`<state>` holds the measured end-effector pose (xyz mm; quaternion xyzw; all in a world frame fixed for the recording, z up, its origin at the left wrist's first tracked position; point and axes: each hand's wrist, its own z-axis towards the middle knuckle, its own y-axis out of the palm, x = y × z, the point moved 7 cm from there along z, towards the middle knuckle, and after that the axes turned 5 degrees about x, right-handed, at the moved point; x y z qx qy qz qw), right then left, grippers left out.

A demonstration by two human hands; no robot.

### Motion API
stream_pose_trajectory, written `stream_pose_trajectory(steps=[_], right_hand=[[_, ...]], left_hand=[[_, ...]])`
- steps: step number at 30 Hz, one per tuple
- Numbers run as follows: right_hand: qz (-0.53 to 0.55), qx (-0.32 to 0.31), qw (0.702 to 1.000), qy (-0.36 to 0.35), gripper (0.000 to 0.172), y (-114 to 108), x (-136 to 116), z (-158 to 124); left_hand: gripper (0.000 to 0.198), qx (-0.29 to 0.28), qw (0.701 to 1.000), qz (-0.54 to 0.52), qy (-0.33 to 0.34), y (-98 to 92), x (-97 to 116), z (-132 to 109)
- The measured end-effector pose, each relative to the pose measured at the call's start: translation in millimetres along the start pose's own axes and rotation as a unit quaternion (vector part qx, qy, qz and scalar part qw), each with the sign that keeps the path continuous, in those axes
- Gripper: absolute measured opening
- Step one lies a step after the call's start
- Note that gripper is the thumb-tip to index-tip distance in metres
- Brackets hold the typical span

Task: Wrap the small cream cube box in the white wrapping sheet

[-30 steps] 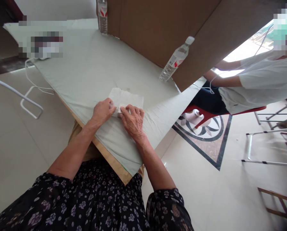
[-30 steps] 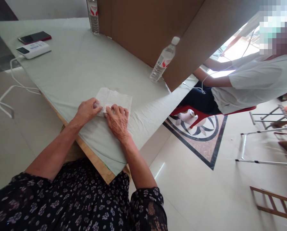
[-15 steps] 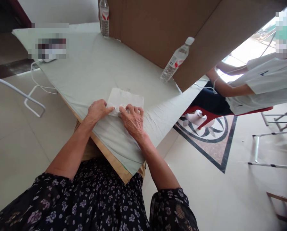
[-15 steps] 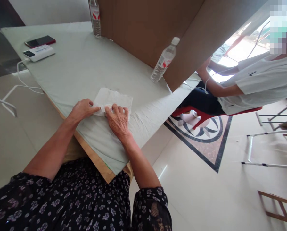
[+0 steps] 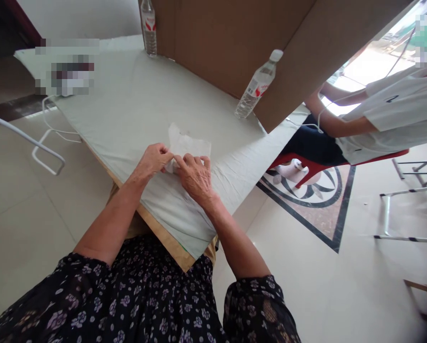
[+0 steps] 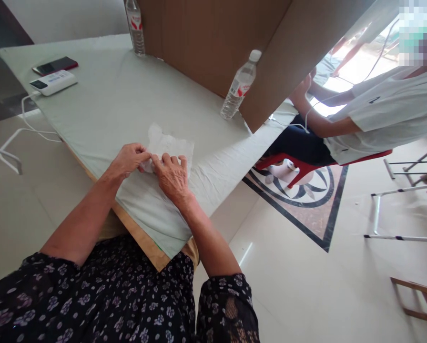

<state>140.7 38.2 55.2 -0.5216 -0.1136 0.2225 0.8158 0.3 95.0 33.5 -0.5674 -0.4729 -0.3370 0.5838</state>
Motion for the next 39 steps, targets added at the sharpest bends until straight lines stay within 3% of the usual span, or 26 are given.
stream_pose_trajectory(steps=[7, 12, 16, 21, 25, 32, 36, 39], right_hand=[[0.024, -0.028, 0.999, 0.027, 0.017, -3, 0, -1], [0.058, -0.027, 0.997, 0.037, 0.026, -5, 3, -3], [0.110, -0.001, 0.992, 0.065, 0.030, -11, 15, -13], [0.122, 0.090, 0.962, 0.226, 0.034, -17, 66, -48], [0.138, 0.032, 0.935, 0.325, 0.050, 1, 94, -66], [0.183, -0.027, 0.910, 0.371, 0.066, 20, 92, -44], [0.144, -0.029, 0.912, 0.383, 0.067, 11, 96, -39], [0.113, -0.086, 0.909, 0.391, 0.058, 8, 96, -38]], left_hand=[[0.007, -0.066, 0.996, -0.056, 0.001, 10.4, 5, -9], [0.023, -0.113, 0.993, -0.011, 0.017, 11.2, 12, -16], [0.023, -0.093, 0.971, 0.166, 0.146, 15.6, 24, -22], [0.019, -0.007, 0.923, 0.261, 0.282, 20.8, 30, -30], [0.018, -0.016, 0.924, 0.240, 0.298, 23.8, 25, -34], [0.019, -0.019, 0.920, 0.251, 0.301, 25.6, 25, -47], [0.023, -0.028, 0.915, 0.285, 0.284, 28.1, 27, -46], [0.024, -0.043, 0.904, 0.313, 0.288, 31.8, 29, -45]])
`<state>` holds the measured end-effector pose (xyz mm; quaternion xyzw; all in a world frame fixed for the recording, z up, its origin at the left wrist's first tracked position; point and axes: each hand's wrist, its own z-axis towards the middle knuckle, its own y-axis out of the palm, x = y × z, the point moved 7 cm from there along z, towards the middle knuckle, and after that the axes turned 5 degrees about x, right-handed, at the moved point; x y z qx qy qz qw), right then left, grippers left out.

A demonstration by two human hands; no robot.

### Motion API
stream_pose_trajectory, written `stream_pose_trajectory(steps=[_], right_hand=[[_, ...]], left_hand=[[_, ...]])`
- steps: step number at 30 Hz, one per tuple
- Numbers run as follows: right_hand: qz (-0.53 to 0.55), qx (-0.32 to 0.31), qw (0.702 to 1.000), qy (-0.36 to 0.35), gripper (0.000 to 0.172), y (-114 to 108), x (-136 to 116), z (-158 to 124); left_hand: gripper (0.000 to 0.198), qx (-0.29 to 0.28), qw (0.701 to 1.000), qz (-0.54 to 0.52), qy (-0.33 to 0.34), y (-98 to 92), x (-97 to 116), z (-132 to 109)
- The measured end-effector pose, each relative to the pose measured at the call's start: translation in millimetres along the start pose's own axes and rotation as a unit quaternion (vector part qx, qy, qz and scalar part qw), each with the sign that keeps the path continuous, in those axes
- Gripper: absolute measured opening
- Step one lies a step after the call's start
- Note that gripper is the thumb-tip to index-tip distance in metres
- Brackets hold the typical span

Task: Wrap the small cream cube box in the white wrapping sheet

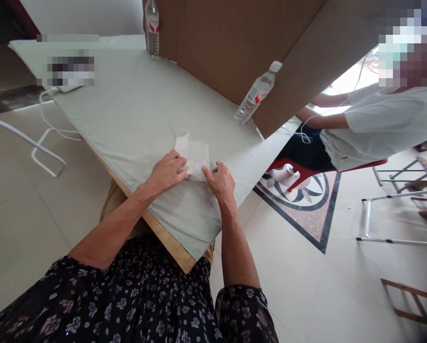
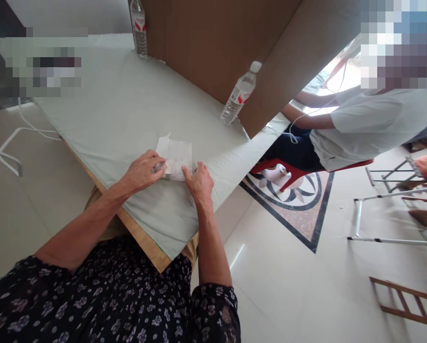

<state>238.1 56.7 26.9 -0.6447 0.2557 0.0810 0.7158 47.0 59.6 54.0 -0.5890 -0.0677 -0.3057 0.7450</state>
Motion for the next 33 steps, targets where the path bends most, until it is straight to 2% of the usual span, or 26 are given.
stream_pose_trajectory(steps=[5, 10, 14, 18, 23, 28, 33], right_hand=[[-0.016, -0.056, 0.998, -0.002, 0.051, 4, -10, 4], [0.078, -0.071, 0.994, 0.011, 0.038, 5, 2, 11], [0.172, -0.081, 0.981, 0.048, 0.047, 4, 13, 8], [0.167, -0.112, 0.978, 0.051, 0.055, 5, 11, -2], [0.134, -0.091, 0.986, 0.049, 0.057, 0, 18, -15], [0.237, -0.030, 0.971, 0.030, 0.073, 14, 19, -9], [0.314, 0.052, 0.948, -0.003, 0.083, 26, 13, 4]], left_hand=[[0.024, -0.008, 1.000, 0.020, -0.003, 1.3, 0, 1], [0.024, -0.023, 0.999, 0.027, 0.001, 0.1, 4, 0], [0.026, -0.031, 0.999, 0.029, -0.012, 0.0, 5, 0], [0.026, -0.031, 0.999, 0.020, -0.017, 0.3, 3, 0], [0.023, -0.027, 1.000, -0.006, -0.009, 1.2, 0, 0], [0.022, -0.008, 1.000, -0.013, -0.021, 2.5, -4, 1], [0.023, -0.029, 0.999, -0.001, -0.024, 1.5, -1, 1]])
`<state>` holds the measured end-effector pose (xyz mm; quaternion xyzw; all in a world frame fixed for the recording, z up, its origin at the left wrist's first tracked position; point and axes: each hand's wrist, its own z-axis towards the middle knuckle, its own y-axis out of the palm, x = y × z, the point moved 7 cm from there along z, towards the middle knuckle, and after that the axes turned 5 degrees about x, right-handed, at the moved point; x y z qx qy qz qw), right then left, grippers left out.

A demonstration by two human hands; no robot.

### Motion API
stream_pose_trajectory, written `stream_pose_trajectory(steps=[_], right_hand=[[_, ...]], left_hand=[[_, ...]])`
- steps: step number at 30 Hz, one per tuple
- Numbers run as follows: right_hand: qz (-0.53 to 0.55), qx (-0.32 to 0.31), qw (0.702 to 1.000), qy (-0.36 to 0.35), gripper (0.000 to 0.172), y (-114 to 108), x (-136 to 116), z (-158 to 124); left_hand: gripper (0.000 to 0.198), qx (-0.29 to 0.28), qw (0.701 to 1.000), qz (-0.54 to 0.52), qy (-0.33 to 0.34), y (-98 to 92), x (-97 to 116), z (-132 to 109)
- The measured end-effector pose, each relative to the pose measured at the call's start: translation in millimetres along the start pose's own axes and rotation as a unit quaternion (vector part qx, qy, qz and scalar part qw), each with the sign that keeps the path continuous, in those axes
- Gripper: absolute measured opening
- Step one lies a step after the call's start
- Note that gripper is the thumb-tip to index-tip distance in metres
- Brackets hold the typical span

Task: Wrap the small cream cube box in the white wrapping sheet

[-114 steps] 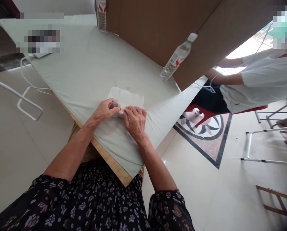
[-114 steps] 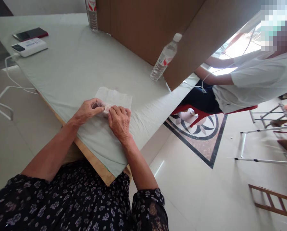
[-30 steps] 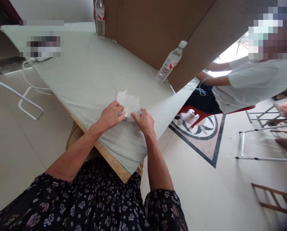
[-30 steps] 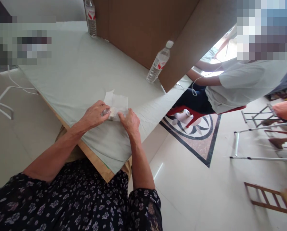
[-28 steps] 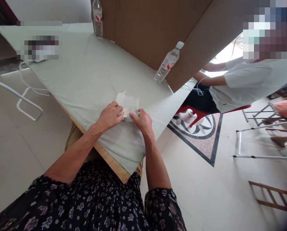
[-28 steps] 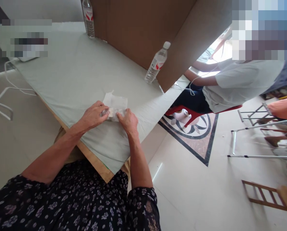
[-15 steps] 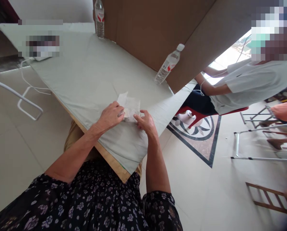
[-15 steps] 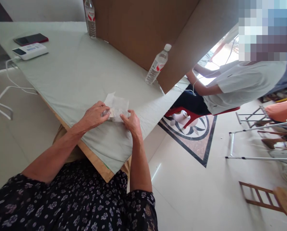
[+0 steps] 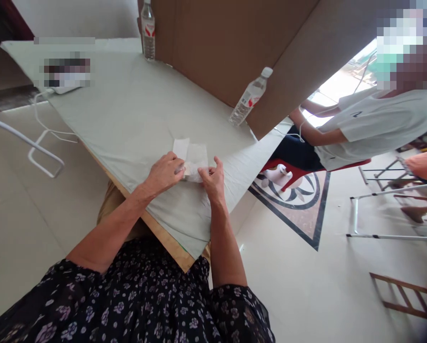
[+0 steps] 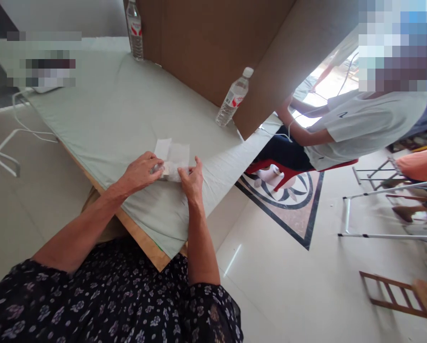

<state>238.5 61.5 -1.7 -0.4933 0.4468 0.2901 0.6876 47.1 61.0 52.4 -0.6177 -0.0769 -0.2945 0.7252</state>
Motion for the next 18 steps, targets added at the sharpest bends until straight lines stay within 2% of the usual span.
stream_pose_trajectory(steps=[5, 9, 14, 18], right_hand=[[0.053, -0.002, 0.999, 0.002, 0.079, 1, -4, -6], [0.061, -0.006, 0.997, -0.035, 0.068, 6, -22, -13], [0.011, -0.020, 0.995, -0.097, 0.061, 23, -48, -18], [-0.047, -0.032, 0.991, -0.121, 0.058, 30, -57, -22]], left_hand=[[0.023, -0.008, 1.000, 0.021, 0.007, -1.4, 3, 2], [0.022, -0.007, 1.000, 0.020, 0.011, -0.5, 3, 4], [0.026, -0.034, 0.999, 0.012, 0.007, 2.7, 1, 6], [0.023, -0.021, 0.999, -0.035, 0.016, 4.9, -4, 9]])
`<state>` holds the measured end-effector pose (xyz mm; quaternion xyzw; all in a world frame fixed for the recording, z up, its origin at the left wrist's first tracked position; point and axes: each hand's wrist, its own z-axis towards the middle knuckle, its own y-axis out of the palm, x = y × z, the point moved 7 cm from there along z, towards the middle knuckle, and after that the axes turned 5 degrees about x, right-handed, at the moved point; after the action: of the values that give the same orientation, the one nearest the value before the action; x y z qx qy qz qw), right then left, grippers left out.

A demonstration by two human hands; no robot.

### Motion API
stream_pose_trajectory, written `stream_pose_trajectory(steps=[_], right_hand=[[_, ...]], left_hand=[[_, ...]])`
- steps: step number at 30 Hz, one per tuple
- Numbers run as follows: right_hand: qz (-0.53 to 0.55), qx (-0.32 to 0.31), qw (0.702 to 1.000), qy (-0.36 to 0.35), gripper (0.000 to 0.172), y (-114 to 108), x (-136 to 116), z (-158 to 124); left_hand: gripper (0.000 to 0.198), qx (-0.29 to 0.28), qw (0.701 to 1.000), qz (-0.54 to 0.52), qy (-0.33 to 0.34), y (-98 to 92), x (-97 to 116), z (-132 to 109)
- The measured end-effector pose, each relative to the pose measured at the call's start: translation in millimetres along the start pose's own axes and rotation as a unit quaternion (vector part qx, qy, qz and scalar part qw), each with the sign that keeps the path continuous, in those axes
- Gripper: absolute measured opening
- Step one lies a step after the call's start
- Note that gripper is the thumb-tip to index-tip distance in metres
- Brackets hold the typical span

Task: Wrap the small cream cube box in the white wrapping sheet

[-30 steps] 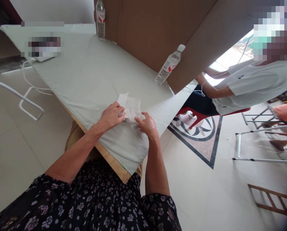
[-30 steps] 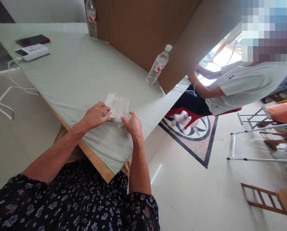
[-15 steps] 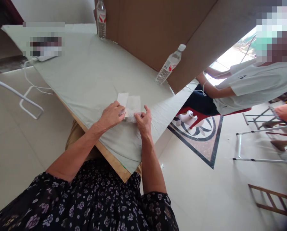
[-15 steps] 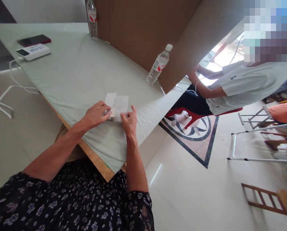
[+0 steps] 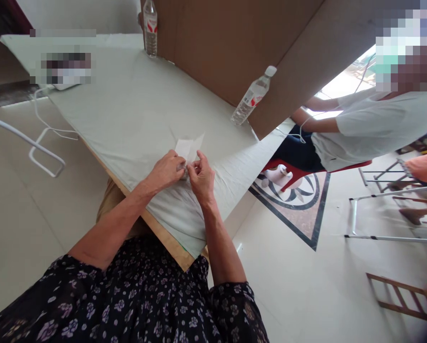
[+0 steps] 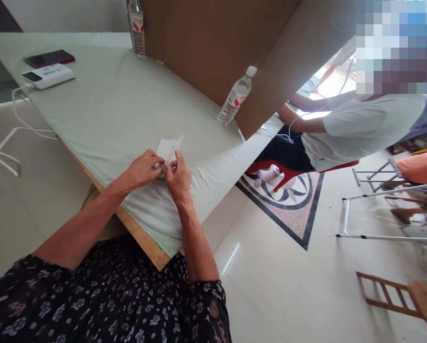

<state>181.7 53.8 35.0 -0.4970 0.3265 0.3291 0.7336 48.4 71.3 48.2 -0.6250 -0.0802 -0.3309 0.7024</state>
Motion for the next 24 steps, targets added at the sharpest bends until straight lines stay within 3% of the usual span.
stream_pose_trajectory(steps=[11, 18, 24], right_hand=[[-0.036, -0.083, 0.995, -0.051, 0.053, -2, -12, -14], [-0.091, -0.110, 0.983, -0.116, 0.060, 2, -15, -20], [-0.091, -0.132, 0.979, -0.124, 0.068, 1, -15, -18]], left_hand=[[0.021, 0.018, 0.998, -0.051, -0.019, 2.2, -3, -5], [0.054, 0.049, 0.984, -0.156, -0.074, -1.6, -15, -8], [0.043, 0.040, 0.989, -0.114, -0.080, -2.0, -10, -1]])
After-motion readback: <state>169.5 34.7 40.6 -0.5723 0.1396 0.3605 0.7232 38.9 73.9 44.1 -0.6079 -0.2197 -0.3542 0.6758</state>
